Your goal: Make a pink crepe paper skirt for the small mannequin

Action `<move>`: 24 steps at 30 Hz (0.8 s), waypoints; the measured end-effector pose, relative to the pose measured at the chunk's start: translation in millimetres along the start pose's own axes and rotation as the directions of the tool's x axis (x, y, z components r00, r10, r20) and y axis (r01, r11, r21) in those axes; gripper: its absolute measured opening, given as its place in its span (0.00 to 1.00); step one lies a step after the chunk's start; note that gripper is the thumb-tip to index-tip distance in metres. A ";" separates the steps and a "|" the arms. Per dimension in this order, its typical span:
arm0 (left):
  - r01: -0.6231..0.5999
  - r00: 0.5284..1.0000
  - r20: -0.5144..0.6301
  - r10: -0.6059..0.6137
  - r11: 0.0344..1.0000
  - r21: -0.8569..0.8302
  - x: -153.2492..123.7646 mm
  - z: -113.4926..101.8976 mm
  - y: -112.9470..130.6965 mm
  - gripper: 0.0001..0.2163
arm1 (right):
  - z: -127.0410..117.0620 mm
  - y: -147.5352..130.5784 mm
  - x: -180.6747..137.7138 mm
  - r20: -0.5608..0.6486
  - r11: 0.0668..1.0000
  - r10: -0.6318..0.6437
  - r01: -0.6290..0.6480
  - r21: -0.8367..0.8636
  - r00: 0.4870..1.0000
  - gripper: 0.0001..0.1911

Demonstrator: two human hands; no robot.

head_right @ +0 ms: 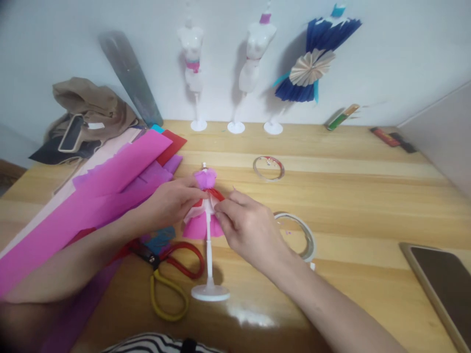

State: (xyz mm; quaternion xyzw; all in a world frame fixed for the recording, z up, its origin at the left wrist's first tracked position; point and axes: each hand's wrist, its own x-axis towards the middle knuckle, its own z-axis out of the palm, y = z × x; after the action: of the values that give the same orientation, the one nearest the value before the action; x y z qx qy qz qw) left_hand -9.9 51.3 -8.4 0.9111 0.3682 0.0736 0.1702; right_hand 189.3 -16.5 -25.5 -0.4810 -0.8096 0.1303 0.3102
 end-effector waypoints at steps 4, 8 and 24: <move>0.046 0.998 0.031 -0.048 0.997 0.060 1.3 -0.7 4.6 0.09 | -0.9 -1.2 2.8 -0.032 0.995 0.029 -0.026 0.101 0.999 0.10; 0.060 0.996 0.065 -0.065 0.995 0.074 1.4 -2.3 6.7 0.09 | -2.3 -2.5 3.7 -0.021 0.984 0.075 -0.070 0.164 0.997 0.09; 0.086 0.996 -0.016 -0.087 0.996 -0.010 1.2 10.4 3.1 0.07 | 3.9 -4.5 -2.0 0.056 0.997 0.007 -0.011 0.073 0.998 0.09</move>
State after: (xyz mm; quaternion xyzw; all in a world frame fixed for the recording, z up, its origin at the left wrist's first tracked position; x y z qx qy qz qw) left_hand -4.3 47.4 -17.0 0.8928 0.4083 0.0756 0.1745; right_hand 184.4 -20.2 -27.0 -0.4691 -0.8106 0.1745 0.3041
